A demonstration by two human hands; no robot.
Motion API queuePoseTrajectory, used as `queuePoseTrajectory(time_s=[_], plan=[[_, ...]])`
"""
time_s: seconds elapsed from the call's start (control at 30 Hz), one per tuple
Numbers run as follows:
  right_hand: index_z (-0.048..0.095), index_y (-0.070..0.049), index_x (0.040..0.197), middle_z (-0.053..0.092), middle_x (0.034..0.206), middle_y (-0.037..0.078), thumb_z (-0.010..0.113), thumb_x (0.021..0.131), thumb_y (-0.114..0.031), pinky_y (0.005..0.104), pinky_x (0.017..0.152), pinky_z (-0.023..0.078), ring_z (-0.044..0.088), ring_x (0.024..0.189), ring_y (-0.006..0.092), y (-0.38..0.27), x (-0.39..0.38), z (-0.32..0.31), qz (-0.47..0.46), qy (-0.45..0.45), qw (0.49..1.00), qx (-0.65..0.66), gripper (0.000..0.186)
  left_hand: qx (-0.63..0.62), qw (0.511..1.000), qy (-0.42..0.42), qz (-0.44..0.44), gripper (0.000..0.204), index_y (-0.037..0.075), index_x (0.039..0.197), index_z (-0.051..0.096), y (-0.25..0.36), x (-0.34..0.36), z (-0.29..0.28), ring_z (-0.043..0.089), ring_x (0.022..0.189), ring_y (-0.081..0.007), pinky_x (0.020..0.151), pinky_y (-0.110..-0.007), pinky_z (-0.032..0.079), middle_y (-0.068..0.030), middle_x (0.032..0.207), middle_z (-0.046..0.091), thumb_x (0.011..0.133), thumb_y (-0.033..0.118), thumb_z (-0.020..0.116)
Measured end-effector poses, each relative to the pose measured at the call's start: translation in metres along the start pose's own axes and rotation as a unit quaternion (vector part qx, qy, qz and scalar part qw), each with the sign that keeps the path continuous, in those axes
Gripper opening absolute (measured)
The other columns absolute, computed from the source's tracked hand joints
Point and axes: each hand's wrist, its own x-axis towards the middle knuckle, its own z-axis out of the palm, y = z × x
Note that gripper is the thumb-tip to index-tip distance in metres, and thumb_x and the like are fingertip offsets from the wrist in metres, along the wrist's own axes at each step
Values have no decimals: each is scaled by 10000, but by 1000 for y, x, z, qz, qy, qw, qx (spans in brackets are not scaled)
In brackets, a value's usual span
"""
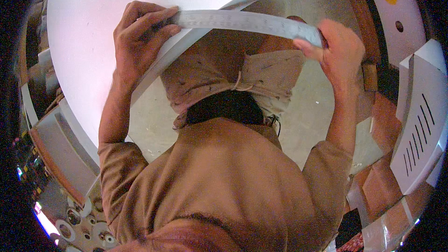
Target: The person kneels on the floor and uses a metal ruler and a pencil to measure and mark a white board. They wipe the board with a cloth, then repeatedly align the ruler and draw lines or marks on the surface.
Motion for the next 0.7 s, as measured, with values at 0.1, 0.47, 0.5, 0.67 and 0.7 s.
queuePoseTrajectory(time_s=[0.1,0.47,0.5,0.67,0.7], plan=[[549,-73,724,481,634,112,731,743,-736,424,535,411,515,570,315,-11,-29,-4,51,10,998,35,688,-10,1000,-15,18,310,123,1054,813,-1,2,-3,614,893,-194,749,-333,546,-27,967,687,759,191,878],[502,-48,717,462,618,121,712,850,-649,431,541,414,503,554,310,-5,-26,5,47,8,998,27,650,20,1000,-16,12,308,113,1026,811,-1,-1,-4,614,867,-209,734,-345,539,-33,905,672,731,173,878],[501,-47,722,469,623,125,719,848,-640,428,544,417,506,559,312,0,-15,6,45,0,999,29,644,29,1000,-7,1,301,109,1022,811,-2,-1,-2,615,864,-211,736,-347,539,-36,902,671,734,167,876],[502,-47,739,495,639,135,742,834,-620,413,550,423,512,574,312,12,30,9,24,-4,998,61,628,39,999,21,-23,264,97,1004,813,-4,1,-1,623,859,-217,743,-353,540,-48,886,670,754,159,869],[502,-48,738,492,636,133,737,834,-628,411,549,423,510,572,311,10,32,8,22,-4,998,56,634,41,998,28,-25,263,98,1004,814,-5,1,-1,623,861,-215,743,-352,540,-48,886,670,755,163,870]])
